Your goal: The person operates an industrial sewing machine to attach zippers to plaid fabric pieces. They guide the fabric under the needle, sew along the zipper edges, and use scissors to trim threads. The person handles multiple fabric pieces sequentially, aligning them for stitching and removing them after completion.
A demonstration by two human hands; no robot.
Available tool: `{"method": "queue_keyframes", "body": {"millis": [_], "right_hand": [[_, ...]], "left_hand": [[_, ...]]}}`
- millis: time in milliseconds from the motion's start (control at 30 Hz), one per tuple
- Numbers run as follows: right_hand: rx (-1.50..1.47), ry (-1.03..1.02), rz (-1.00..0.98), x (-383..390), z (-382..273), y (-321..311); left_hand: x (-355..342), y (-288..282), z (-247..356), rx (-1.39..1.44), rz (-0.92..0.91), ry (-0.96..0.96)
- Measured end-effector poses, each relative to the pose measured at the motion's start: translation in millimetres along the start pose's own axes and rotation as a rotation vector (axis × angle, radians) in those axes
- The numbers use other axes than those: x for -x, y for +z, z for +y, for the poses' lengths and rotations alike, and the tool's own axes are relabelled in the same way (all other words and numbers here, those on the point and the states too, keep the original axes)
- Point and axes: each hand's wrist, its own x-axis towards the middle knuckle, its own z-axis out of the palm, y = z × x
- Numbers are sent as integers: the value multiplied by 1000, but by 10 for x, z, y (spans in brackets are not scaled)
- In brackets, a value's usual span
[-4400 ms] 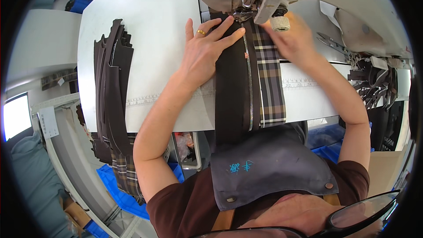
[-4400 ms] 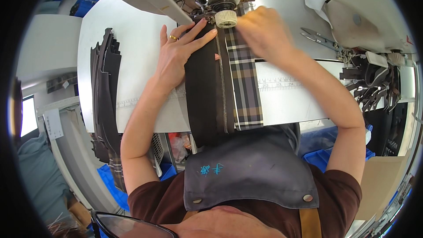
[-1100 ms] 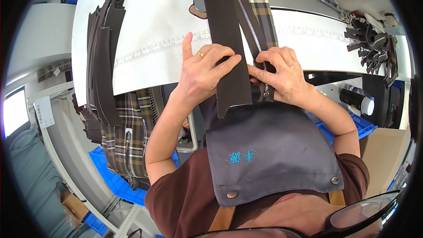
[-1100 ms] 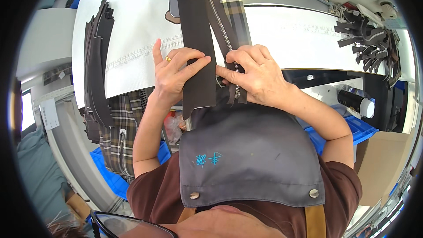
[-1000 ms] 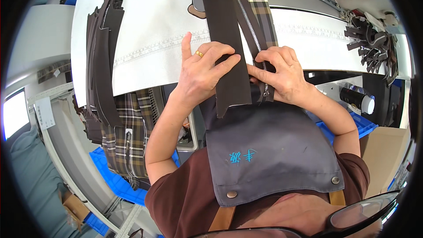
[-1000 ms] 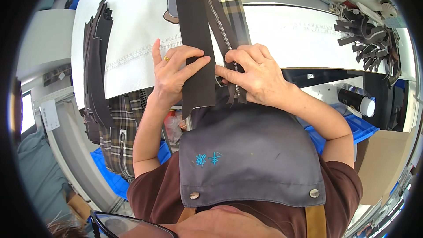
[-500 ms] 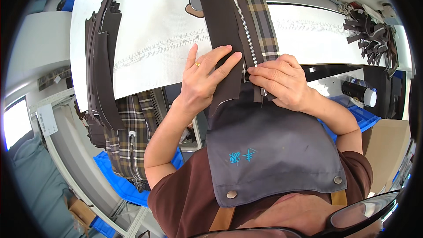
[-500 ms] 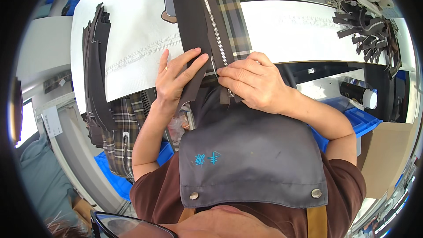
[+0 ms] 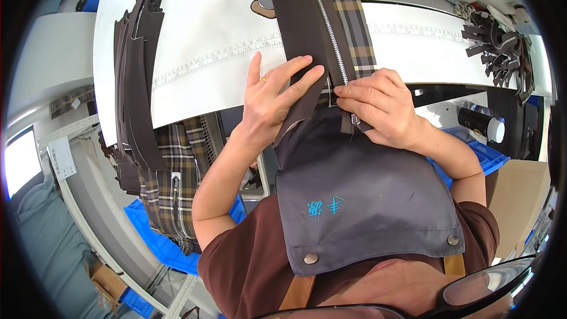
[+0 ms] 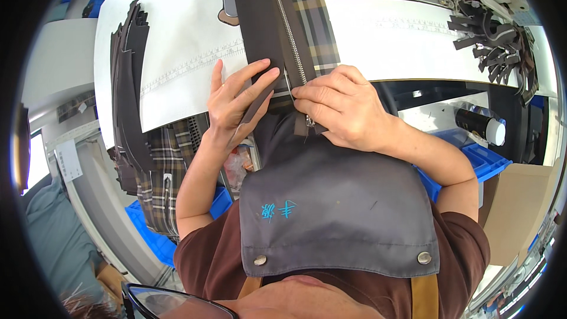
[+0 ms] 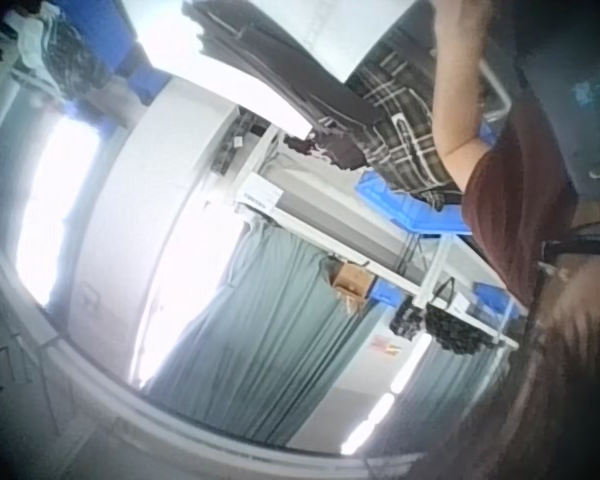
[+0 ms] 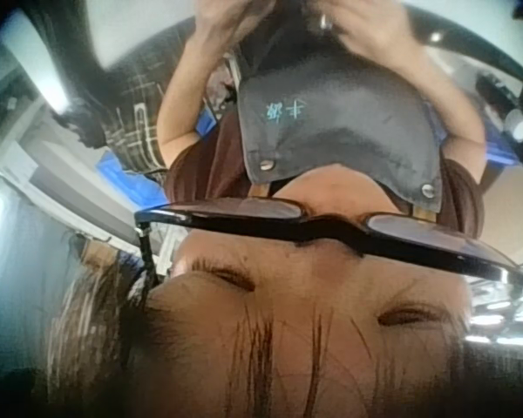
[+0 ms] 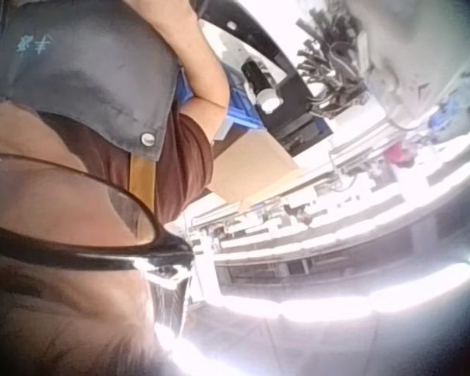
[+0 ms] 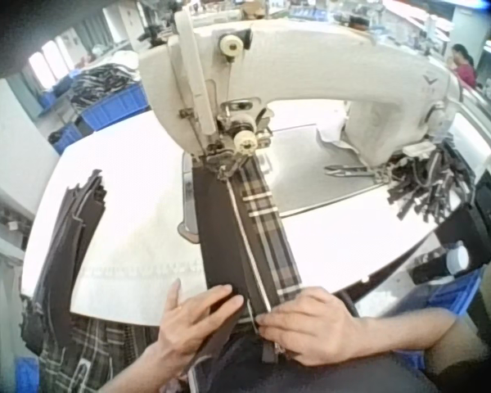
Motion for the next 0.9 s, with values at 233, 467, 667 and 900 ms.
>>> {"method": "queue_keyframes", "body": {"millis": [233, 467, 667, 900], "right_hand": [[42, -38, 21, -28, -37, 107], [45, -76, -10, 16, 6, 122], [-5, -67, -111, -91, 192, -129], [78, 10, -198, -90, 305, -40]], "left_hand": [[-26, 7, 41, -37, -23, -6], [-99, -43, 105, -104, -123, -5], [-130, -153, 83, -176, -257, 26], [-230, -370, 108, -57, -476, -19]]}}
